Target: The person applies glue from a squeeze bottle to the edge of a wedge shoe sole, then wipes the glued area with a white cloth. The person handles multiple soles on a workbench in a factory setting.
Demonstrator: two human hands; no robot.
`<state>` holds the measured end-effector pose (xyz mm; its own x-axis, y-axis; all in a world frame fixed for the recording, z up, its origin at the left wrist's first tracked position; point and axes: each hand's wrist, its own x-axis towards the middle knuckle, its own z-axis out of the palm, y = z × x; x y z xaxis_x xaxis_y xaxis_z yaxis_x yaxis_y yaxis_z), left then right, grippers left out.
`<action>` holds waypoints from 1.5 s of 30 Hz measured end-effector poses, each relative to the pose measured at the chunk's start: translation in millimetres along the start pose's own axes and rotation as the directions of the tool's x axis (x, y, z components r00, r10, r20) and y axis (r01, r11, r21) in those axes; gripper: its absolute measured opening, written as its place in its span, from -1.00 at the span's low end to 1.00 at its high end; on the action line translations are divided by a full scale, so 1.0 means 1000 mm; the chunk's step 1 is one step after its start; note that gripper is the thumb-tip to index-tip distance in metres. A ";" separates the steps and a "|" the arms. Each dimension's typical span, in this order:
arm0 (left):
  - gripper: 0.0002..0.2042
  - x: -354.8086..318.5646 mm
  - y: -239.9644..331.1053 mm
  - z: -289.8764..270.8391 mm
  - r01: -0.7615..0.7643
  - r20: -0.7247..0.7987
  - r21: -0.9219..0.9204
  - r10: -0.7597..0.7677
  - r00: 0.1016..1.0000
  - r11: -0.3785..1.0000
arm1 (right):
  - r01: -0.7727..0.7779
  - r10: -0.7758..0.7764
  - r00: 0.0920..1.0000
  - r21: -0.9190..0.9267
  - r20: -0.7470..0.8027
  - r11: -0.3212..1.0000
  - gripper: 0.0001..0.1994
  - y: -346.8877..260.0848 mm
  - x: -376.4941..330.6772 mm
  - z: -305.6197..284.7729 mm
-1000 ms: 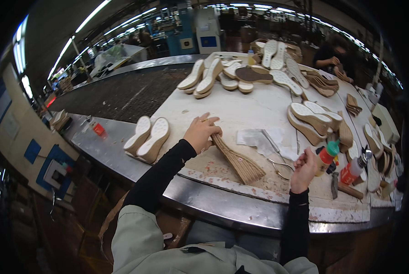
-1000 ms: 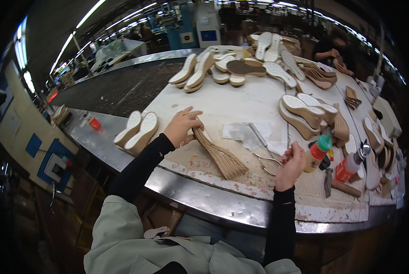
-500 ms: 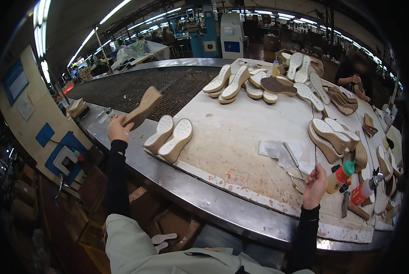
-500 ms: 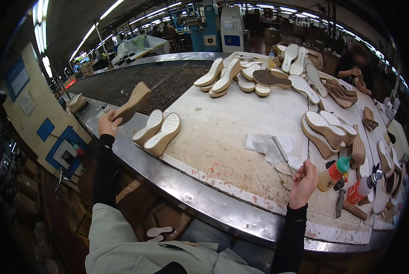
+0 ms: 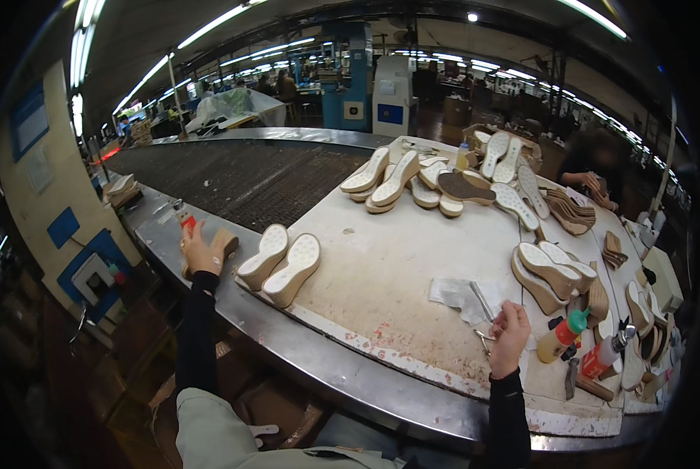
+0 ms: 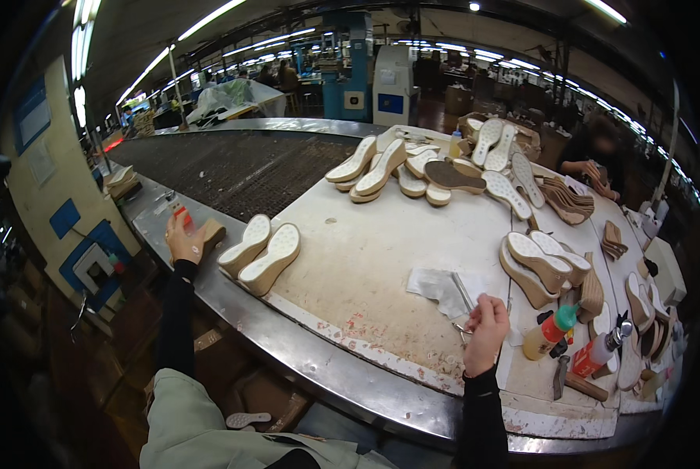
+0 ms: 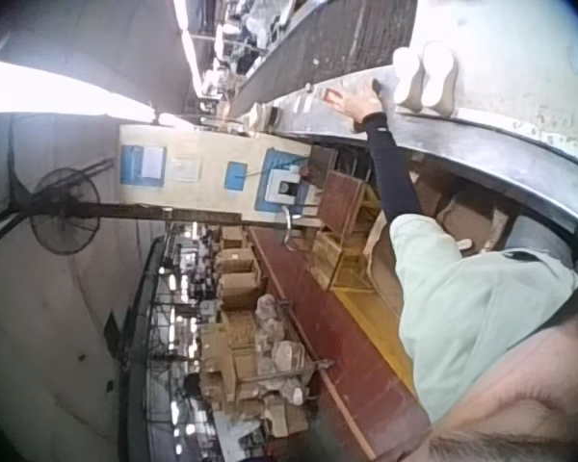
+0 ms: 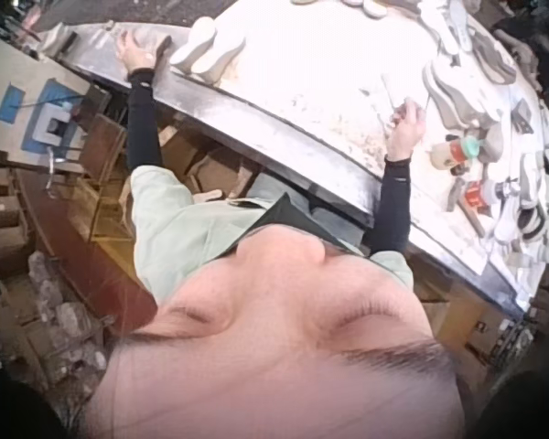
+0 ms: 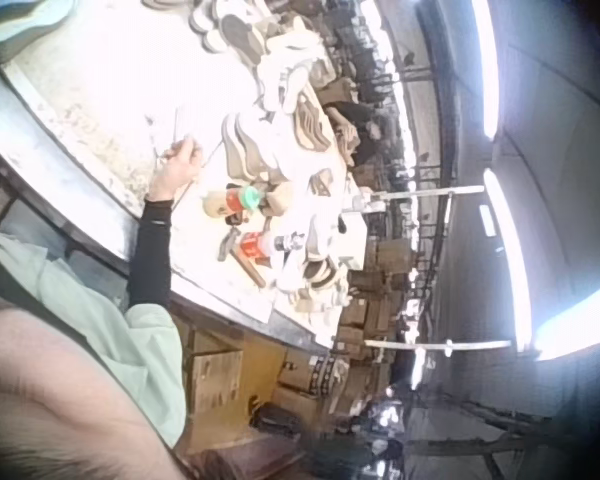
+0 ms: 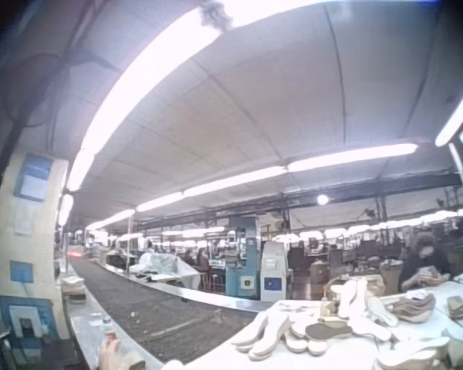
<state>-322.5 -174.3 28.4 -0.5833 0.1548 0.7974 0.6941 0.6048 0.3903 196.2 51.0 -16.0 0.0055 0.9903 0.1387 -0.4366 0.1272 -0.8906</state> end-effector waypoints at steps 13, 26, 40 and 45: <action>-0.35 -0.098 0.256 0.133 -0.154 0.534 -0.572 0.508 0.675 0.806 | -0.013 0.123 0.937 -0.320 0.326 0.947 -0.89 0.041 -0.027 0.016; -0.10 -0.088 0.276 0.279 0.186 0.542 -0.274 -0.009 0.840 0.944 | 0.108 0.120 0.915 -0.521 0.384 0.847 -0.85 0.041 -0.045 0.026; -0.40 -0.089 0.283 0.286 0.067 0.503 -0.236 0.063 0.862 0.969 | 0.099 0.121 0.927 -0.544 0.354 0.833 -0.86 0.039 -0.041 0.030; -0.43 -0.124 0.287 0.207 -0.015 0.491 -0.354 0.200 0.848 0.935 | 0.136 0.075 0.934 -0.540 0.350 0.831 -0.85 0.039 -0.041 0.029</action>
<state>-138.3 141.3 -53.9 -0.5631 0.6358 0.5279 0.8074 0.2870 0.5155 153.1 13.9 -43.8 -0.3429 0.9146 0.2145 0.1237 0.2703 -0.9548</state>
